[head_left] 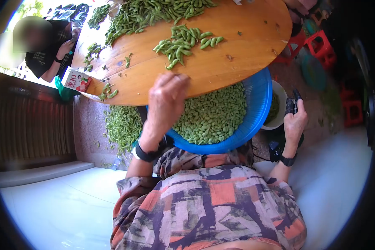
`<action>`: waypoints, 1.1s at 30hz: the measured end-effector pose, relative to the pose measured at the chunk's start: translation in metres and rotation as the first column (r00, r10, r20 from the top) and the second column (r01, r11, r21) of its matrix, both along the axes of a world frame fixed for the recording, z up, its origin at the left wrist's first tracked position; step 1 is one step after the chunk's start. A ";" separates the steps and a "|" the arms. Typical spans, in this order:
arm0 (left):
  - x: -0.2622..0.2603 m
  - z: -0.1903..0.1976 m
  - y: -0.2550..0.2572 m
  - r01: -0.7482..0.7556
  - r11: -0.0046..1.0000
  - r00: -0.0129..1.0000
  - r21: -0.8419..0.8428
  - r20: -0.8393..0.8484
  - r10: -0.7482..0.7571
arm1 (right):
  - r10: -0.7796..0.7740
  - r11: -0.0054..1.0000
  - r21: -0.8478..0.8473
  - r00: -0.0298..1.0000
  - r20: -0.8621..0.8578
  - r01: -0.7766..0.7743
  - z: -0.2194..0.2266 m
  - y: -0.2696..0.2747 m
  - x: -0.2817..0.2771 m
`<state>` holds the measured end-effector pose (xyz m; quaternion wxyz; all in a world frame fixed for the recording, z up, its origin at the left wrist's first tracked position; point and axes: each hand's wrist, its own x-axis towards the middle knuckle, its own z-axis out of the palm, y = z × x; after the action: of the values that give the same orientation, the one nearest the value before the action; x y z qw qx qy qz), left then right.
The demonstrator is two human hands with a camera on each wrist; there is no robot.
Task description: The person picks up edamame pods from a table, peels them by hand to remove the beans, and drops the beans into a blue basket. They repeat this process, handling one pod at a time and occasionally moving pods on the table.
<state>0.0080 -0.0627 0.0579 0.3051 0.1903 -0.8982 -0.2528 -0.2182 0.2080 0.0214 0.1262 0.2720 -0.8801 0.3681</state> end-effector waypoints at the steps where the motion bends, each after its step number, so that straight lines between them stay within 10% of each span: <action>1: -0.004 0.001 -0.013 -0.130 0.975 0.992 -0.178 -0.024 0.128 | 0.017 0.999 -0.036 1.000 0.004 -0.016 0.003 -0.001 0.004; 11: -0.013 -0.017 -0.061 -0.189 0.933 0.974 -0.306 0.060 0.217 | 0.103 0.989 -0.118 0.984 0.147 -0.086 -0.002 -0.026 0.023; 14: -0.012 -0.014 -0.049 -0.134 0.979 0.991 -0.156 -0.038 0.130 | 0.293 0.932 -0.315 0.883 0.367 -0.178 -0.001 -0.038 0.036; 17: -0.006 -0.001 -0.003 -0.034 0.937 0.999 0.347 -0.009 0.039 | 0.560 0.803 -0.559 0.579 0.593 -0.205 0.017 -0.052 0.062; 19: -0.005 -0.006 0.026 0.271 0.517 0.962 0.812 -0.251 -0.110 | 0.746 0.656 -0.718 0.349 0.567 -0.234 0.021 -0.061 0.073; 22: -0.011 -0.028 0.052 0.396 0.348 0.918 0.850 -0.373 -0.134 | 0.770 0.629 -0.722 0.099 0.631 -0.287 0.014 -0.069 0.078; 26: -0.015 -0.041 0.065 0.380 0.337 0.925 0.862 -0.364 -0.111 | 0.810 0.575 -0.813 -0.079 0.581 -0.091 0.001 -0.068 0.078; 33: -0.013 -0.044 0.062 0.244 0.725 0.970 0.644 -0.172 -0.174 | 0.841 0.517 -0.856 -0.177 0.512 -0.020 -0.013 -0.067 0.076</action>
<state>-0.0050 -0.0007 0.0141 0.2319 0.1706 -0.7498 -0.5957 -0.1421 0.1411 0.0084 -0.5713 0.2061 -0.3612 0.7076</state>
